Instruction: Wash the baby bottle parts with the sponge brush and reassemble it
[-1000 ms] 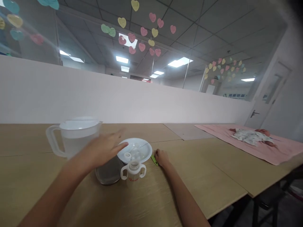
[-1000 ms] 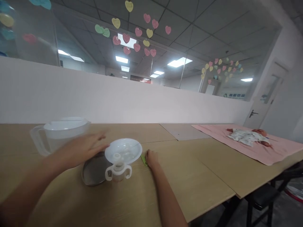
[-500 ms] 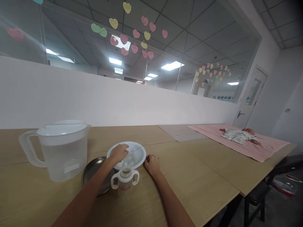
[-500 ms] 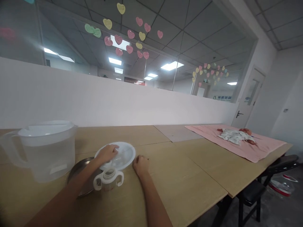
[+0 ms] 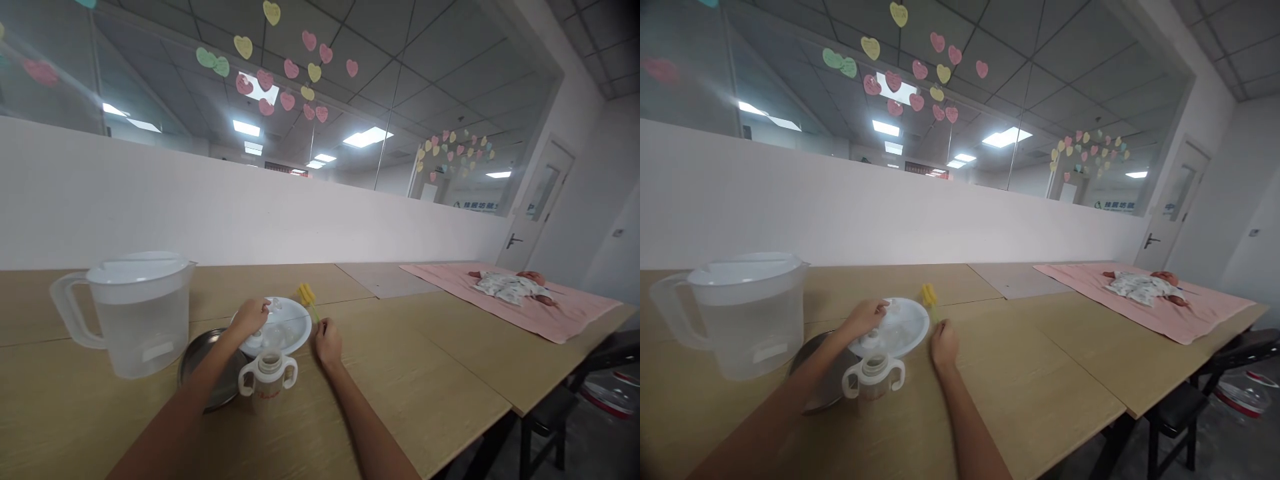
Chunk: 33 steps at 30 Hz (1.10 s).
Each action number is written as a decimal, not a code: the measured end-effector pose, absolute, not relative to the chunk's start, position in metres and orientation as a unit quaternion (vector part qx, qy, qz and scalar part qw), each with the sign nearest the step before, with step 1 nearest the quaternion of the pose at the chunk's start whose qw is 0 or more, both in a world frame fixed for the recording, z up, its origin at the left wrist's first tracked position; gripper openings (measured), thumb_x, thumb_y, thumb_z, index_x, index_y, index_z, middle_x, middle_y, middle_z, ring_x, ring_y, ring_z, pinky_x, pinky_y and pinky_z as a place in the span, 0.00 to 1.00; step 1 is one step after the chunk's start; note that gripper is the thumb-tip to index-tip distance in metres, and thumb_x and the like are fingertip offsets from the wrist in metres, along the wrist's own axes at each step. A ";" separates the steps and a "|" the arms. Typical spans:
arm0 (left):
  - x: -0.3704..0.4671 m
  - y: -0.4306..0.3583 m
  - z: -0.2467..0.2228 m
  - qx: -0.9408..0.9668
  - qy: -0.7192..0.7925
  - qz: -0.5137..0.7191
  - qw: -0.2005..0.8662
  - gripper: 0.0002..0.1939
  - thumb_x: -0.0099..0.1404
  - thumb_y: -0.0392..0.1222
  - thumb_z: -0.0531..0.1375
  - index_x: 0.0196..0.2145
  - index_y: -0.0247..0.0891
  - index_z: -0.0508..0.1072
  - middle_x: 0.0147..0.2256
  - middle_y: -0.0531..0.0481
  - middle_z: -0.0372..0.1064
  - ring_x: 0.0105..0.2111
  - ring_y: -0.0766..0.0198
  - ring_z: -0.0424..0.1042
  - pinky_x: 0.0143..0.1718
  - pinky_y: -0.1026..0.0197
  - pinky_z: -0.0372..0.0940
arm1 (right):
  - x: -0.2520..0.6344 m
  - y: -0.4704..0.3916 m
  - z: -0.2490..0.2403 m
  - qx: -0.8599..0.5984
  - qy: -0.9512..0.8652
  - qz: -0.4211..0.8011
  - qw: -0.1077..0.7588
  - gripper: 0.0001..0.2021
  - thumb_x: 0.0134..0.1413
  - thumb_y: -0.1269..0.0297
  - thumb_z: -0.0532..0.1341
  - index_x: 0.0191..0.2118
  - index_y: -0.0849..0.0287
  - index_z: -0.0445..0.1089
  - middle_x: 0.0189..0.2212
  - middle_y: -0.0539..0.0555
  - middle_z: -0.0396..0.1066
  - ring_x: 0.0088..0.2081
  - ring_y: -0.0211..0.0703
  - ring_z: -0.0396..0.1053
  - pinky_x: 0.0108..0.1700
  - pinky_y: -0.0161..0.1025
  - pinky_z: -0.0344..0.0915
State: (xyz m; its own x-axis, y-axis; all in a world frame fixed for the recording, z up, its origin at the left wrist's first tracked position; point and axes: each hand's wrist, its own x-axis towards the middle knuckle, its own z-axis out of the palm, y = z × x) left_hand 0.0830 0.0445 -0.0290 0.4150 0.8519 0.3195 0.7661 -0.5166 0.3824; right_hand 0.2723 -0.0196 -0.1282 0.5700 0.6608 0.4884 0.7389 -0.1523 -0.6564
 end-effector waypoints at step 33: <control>0.080 -0.016 0.038 0.809 0.338 0.434 0.205 0.20 0.60 0.49 0.46 0.34 0.36 0.73 0.35 0.47 0.72 0.37 0.59 0.70 0.38 0.61 0.62 | 0.253 -0.058 -0.095 -0.578 -0.558 -0.169 0.570 0.15 0.57 0.61 0.44 0.32 0.61 0.65 0.18 0.50 0.64 0.20 0.35 0.60 0.24 0.31 0.54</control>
